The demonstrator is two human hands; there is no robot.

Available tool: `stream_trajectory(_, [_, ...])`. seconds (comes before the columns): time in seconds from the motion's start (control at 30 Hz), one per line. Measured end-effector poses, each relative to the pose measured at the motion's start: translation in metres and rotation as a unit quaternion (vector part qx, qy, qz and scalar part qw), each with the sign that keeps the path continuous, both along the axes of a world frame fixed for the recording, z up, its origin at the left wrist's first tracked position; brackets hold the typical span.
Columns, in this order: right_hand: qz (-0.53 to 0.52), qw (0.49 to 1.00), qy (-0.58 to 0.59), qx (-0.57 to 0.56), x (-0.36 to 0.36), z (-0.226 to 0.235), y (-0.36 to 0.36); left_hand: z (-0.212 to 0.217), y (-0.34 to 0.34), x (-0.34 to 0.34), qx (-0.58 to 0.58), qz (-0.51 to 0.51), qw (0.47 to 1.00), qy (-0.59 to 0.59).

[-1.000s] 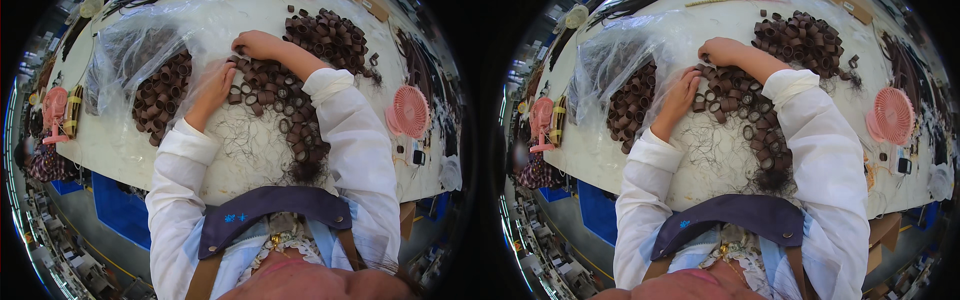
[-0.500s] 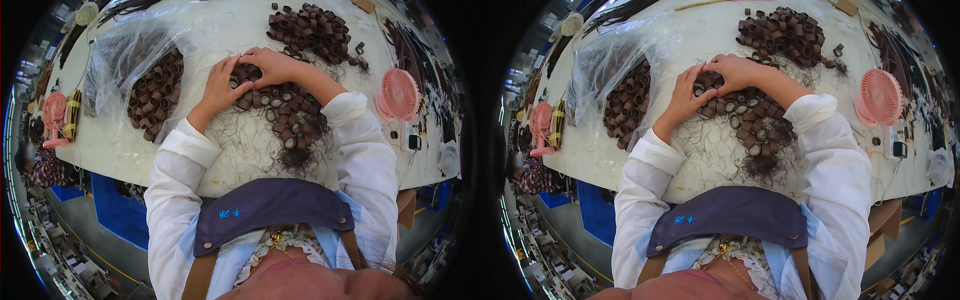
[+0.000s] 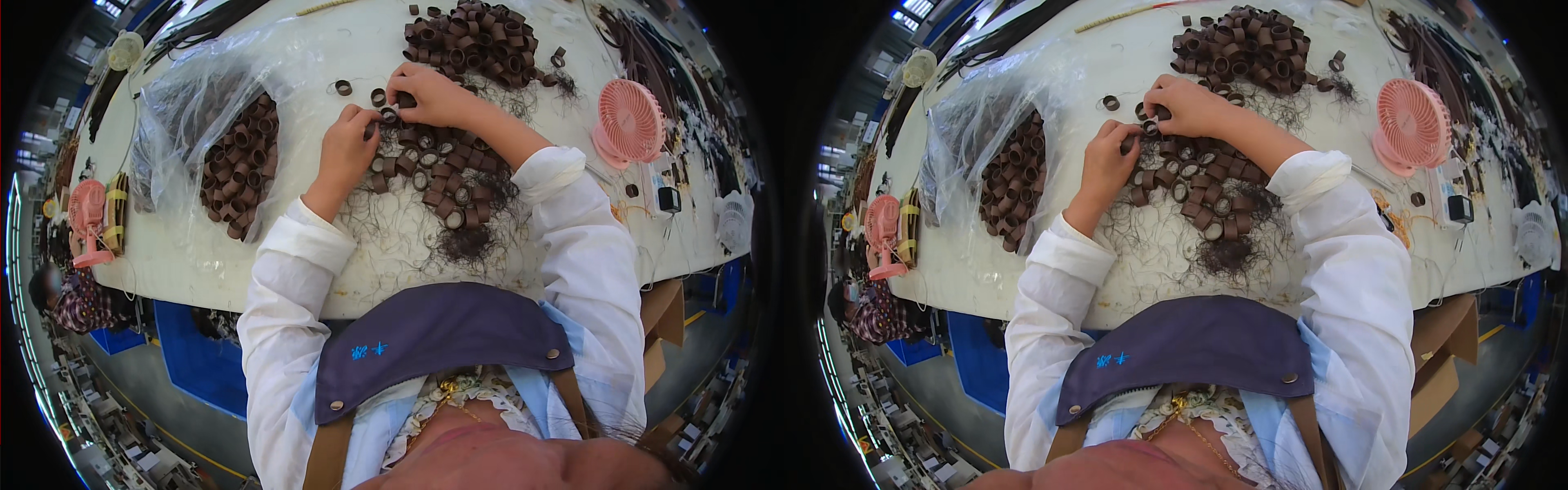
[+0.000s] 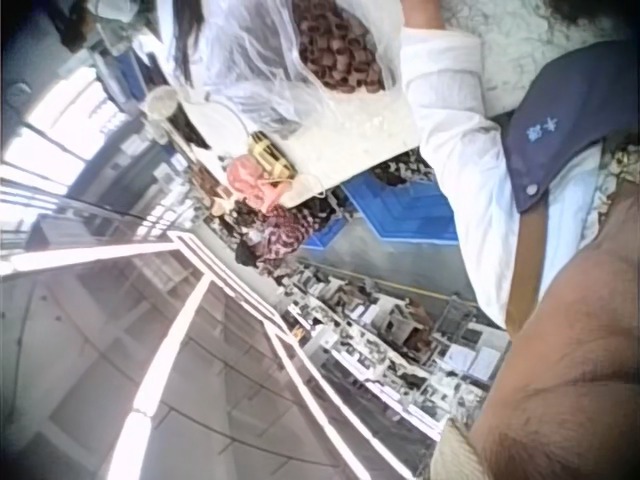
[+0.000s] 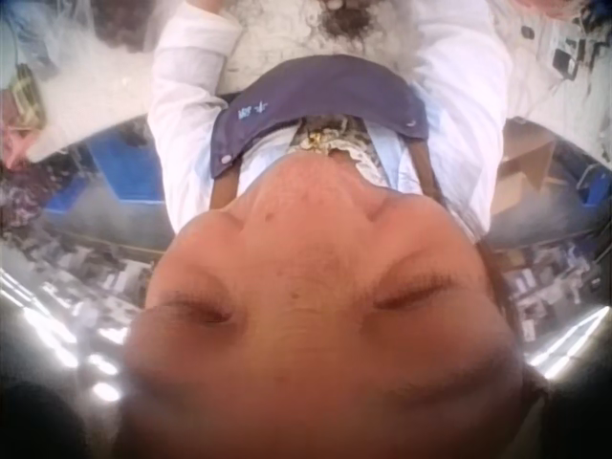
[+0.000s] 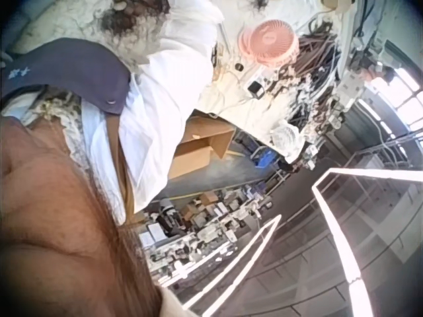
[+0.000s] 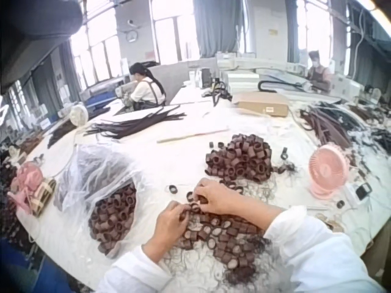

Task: Sorting small brown rings and assembling them with hair mesh at a workshop station.

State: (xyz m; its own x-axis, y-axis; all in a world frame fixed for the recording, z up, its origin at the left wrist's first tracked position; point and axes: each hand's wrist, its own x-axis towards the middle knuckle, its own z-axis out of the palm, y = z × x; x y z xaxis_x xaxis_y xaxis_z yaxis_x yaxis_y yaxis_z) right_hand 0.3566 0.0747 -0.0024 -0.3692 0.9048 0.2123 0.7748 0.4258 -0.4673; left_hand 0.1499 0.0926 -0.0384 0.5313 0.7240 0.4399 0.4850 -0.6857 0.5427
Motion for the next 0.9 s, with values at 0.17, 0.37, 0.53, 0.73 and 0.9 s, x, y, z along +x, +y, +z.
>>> stream_trajectory(0.17, [-0.057,0.976,0.203,-0.061,0.025,0.012,-0.013,0.013,0.001,0.006,0.002,0.022,0.99,-0.139])
stream_trajectory(0.37, [-0.078,0.699,0.664,-0.252,0.036,0.011,-0.03,0.041,-0.021,0.004,-0.559,-0.045,0.714,-0.419])
stream_trajectory(0.53, [-0.064,0.641,0.725,-0.244,0.007,0.025,-0.051,0.037,-0.045,0.011,-0.73,-0.079,0.465,-0.494])
stream_trajectory(0.73, [-0.043,0.909,0.4,-0.111,-0.032,0.025,-0.081,0.03,-0.06,0.02,-0.738,-0.113,0.447,-0.493])
stream_trajectory(0.9, [0.028,0.978,0.209,0.005,-0.051,0.031,-0.103,0.033,-0.064,0.016,-0.723,-0.102,0.421,-0.538])
